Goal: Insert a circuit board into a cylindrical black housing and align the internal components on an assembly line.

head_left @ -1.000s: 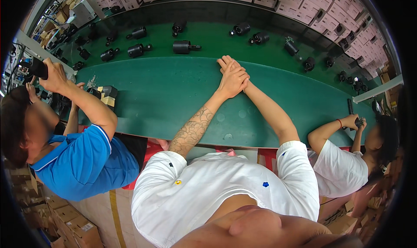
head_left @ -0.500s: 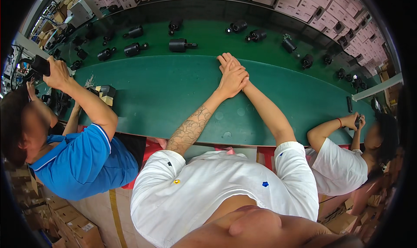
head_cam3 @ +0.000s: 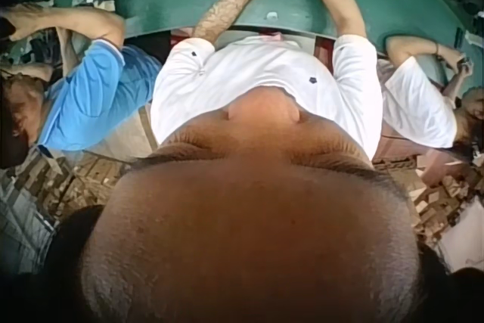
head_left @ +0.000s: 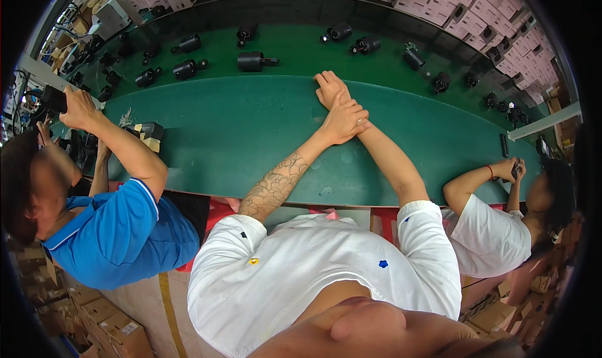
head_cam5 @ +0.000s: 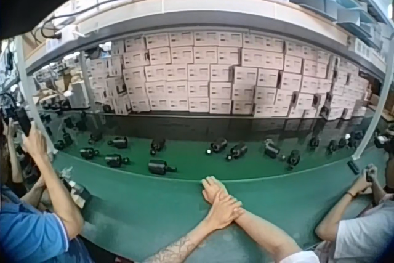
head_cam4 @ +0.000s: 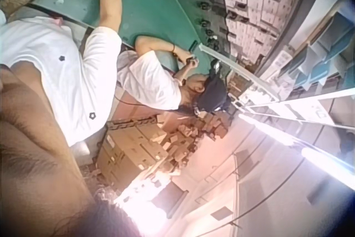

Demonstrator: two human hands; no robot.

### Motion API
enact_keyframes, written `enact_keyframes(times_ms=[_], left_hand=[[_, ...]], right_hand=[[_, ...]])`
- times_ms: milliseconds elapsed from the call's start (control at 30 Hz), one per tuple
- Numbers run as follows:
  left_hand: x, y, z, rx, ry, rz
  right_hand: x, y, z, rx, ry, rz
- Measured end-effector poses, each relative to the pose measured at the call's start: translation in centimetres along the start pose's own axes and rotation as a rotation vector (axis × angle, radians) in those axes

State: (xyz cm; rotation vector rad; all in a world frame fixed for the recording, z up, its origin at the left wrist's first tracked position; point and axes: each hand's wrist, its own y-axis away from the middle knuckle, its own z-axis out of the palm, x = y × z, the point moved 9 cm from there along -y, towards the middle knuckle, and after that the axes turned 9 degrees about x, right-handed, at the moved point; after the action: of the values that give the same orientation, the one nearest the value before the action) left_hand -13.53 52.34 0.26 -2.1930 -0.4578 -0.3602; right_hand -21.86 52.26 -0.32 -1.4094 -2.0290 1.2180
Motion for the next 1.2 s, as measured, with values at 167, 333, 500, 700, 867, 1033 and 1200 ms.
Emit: enact_keyframes(times_ms=[167, 333, 500, 700, 867, 1033, 1200], left_hand=[[0.0, 0.0, 0.0, 0.042, -0.071, 0.121], [-0.4, -0.1, -0.4, 0.051, -0.149, 0.148], [-0.5, -0.3, -0.5, 0.043, -0.175, 0.131], [-1.4, -0.7, -0.7, 0.062, -0.027, 0.009], [-2.4, -0.8, -0.9, 0.127, -0.007, -0.058], [-3.5, -0.7, -0.5, 0.112, -0.075, -0.089], [-3.5, -0.6, -2.3, 0.232, -0.286, -0.187]], right_hand=[[0.9, 0.7, 1.9, -0.143, 0.044, 0.014], [0.2, 1.8, 1.2, -0.055, 0.120, -0.065], [1.5, 2.8, 2.3, -0.138, 0.147, -0.002], [1.9, 4.2, 2.1, -0.102, 0.303, -0.009], [1.6, 3.7, 1.3, -0.022, 0.308, 0.006], [2.1, 2.4, 1.5, -0.072, 0.227, 0.108], [3.3, 1.9, 1.6, -0.118, 0.148, 0.213]])
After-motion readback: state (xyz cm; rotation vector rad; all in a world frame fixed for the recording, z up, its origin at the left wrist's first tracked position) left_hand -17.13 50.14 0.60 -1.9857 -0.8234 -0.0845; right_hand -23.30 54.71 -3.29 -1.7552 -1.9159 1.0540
